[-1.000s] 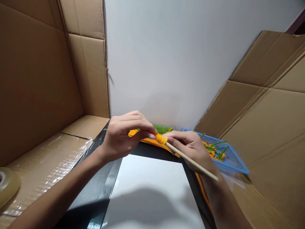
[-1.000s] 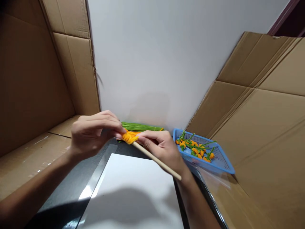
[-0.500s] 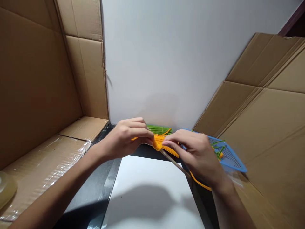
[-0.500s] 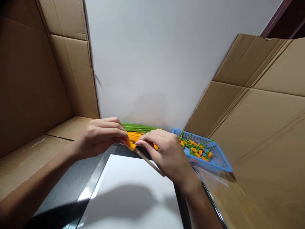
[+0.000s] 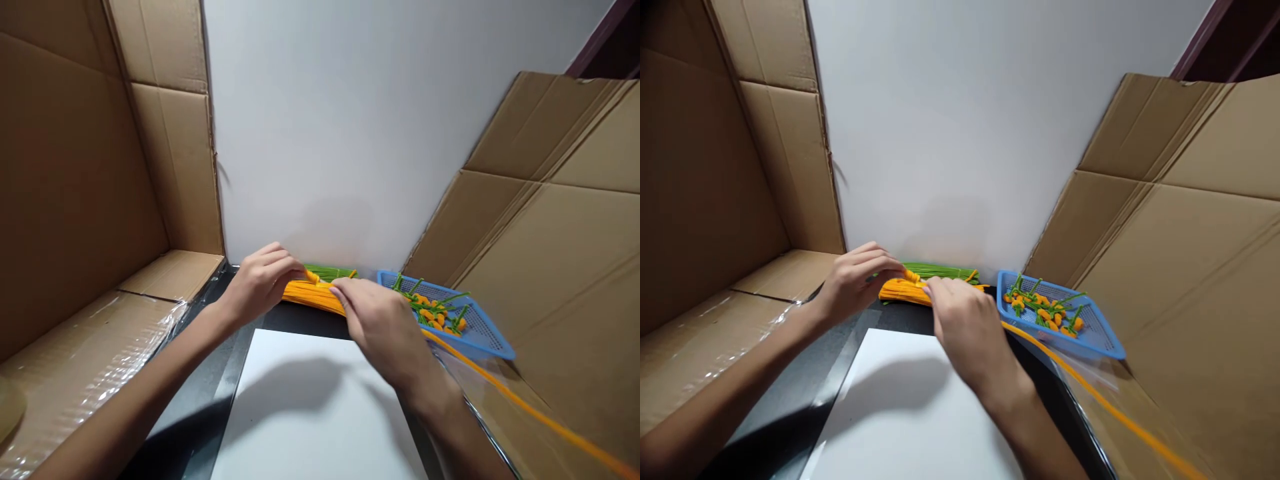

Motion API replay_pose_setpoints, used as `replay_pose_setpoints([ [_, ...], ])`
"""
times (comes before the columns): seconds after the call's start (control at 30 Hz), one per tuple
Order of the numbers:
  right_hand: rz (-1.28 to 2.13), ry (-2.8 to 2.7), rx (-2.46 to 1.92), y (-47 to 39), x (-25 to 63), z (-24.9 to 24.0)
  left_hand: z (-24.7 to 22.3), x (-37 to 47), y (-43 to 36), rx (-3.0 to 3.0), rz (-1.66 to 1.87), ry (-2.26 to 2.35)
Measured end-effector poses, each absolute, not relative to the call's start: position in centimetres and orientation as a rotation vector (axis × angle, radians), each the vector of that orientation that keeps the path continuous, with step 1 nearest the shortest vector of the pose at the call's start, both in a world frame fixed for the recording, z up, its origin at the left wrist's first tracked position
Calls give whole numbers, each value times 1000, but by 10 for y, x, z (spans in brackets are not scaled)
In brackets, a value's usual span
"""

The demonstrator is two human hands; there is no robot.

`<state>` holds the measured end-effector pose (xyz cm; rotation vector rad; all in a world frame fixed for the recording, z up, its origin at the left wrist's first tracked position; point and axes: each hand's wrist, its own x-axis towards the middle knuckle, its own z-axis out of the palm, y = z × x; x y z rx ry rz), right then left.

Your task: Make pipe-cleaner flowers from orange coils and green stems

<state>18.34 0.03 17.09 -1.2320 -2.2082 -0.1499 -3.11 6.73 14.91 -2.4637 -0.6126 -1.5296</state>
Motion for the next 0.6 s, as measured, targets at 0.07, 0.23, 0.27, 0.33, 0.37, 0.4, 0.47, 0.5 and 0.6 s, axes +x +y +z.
replay_pose_setpoints([
  [0.07, -131, -2239, -1149, 9, 200, 177, 161, -35, 58, -2725, -1362, -542],
  [0.23, 614, -2188, -893, 24, 211, 180, 172, -31, 38, -2788, -2008, -478],
  [0.27, 694, -2184, -884, 23, 205, 177, 168, -28, 38, -2663, -2163, -530],
  [0.33, 663, -2180, -940, 17, 188, 171, 159, -23, 44, -2359, -2281, -706],
  [0.37, 562, -2180, -976, 13, 180, 168, 154, -21, 48, -2214, -2238, -761],
  [0.4, 434, -2179, -1024, 8, 174, 165, 150, -20, 52, -2123, -2138, -769],
  [0.47, 170, -2194, -1125, 1, 169, 164, 147, -21, 59, -2116, -1907, -710],
  [0.5, 40, -2215, -1159, -1, 171, 165, 148, -23, 60, -2186, -1787, -670],
  [0.6, -214, -2244, -1140, -1, 189, 174, 161, -31, 55, -2540, -1468, -573],
])
